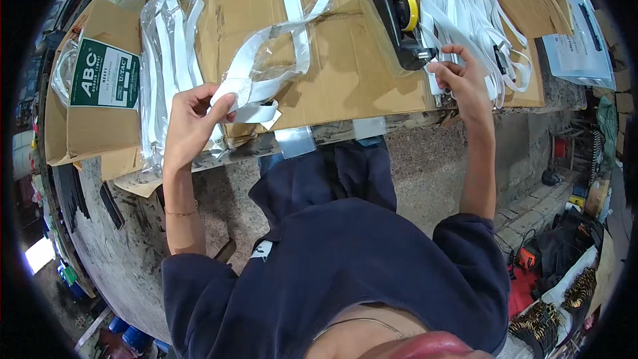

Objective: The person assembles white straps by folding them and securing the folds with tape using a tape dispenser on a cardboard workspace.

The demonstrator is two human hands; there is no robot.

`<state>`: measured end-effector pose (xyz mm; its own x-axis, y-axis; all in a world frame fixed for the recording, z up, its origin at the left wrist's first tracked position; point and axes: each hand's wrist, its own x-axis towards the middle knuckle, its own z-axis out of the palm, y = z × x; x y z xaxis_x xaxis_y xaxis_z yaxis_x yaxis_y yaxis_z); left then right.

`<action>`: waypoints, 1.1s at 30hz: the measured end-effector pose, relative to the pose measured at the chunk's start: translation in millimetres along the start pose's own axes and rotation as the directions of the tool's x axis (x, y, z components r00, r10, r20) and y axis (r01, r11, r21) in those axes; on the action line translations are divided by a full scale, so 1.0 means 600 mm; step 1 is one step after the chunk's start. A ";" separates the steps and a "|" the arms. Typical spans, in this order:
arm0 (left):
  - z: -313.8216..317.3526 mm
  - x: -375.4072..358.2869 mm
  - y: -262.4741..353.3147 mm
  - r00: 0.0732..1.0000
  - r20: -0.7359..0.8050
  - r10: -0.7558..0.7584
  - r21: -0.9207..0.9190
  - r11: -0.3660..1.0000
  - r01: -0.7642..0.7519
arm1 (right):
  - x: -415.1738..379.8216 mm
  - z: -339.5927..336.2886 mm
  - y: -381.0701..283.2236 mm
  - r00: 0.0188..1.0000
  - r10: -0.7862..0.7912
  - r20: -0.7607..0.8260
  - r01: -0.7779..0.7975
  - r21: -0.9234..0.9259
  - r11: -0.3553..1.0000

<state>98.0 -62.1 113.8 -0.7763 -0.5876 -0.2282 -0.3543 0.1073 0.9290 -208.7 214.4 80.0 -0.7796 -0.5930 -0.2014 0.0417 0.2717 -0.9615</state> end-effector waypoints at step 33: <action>0.008 -0.011 -0.002 0.999 0.034 -0.009 0.087 0.996 0.006 | -0.105 0.150 -0.048 0.892 -0.452 0.004 0.437 -0.264 0.860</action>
<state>101.1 -54.6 112.6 -0.7902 -0.5612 -0.2462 -0.4031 0.1734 0.8986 -104.5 175.9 103.7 -0.7117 -0.6549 0.2542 -0.4695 0.1742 -0.8655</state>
